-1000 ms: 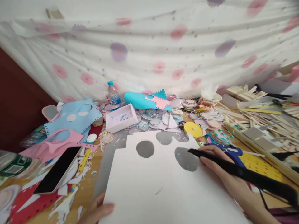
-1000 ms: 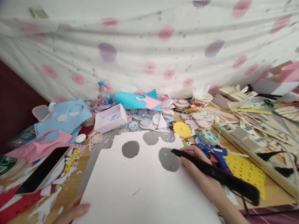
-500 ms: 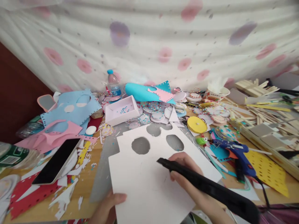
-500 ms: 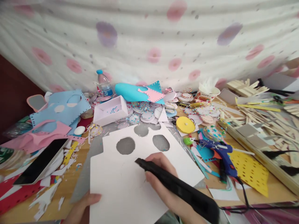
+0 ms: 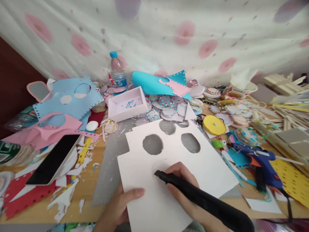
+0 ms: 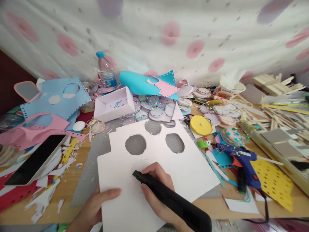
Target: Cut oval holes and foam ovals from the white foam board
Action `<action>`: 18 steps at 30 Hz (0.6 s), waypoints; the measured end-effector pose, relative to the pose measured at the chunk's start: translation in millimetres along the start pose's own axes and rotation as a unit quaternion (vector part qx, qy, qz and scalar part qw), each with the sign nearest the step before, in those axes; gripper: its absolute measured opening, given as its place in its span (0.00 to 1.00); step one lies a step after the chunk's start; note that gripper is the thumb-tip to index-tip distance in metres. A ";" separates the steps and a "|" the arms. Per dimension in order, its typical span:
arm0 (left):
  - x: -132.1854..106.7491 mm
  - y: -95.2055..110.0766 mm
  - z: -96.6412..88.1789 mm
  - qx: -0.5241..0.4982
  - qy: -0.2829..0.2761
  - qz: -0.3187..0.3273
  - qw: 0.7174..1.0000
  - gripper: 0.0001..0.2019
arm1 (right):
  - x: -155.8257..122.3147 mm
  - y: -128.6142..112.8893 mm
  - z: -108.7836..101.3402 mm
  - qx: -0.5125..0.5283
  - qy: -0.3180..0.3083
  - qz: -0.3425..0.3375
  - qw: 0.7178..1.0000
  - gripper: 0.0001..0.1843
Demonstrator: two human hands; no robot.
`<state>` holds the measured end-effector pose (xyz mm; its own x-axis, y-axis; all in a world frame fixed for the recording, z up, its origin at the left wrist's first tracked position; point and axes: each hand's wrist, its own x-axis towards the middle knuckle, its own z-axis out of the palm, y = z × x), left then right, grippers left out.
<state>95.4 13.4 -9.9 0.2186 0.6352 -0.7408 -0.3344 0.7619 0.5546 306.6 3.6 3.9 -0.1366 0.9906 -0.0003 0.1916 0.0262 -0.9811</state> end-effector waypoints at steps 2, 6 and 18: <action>-0.6 -0.4 1.1 0.004 0.006 -0.002 1.000 0.43 | -2.1 2.8 3.9 -0.024 0.009 -0.026 0.999 0.09; -0.9 -0.3 3.0 0.005 0.031 -0.002 1.000 0.42 | -9.6 8.8 14.2 -0.061 0.036 -0.077 0.995 0.09; 1.5 -11.0 8.8 -0.040 0.154 0.082 0.984 0.38 | -11.6 -3.2 15.7 -0.191 0.025 -0.111 0.975 0.17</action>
<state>107.4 7.0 -13.8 -0.1275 0.6709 -0.7305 -0.4157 0.6326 0.6535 292.4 -10.1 4.0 -0.1694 0.9599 0.2232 0.5117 0.2793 -0.8125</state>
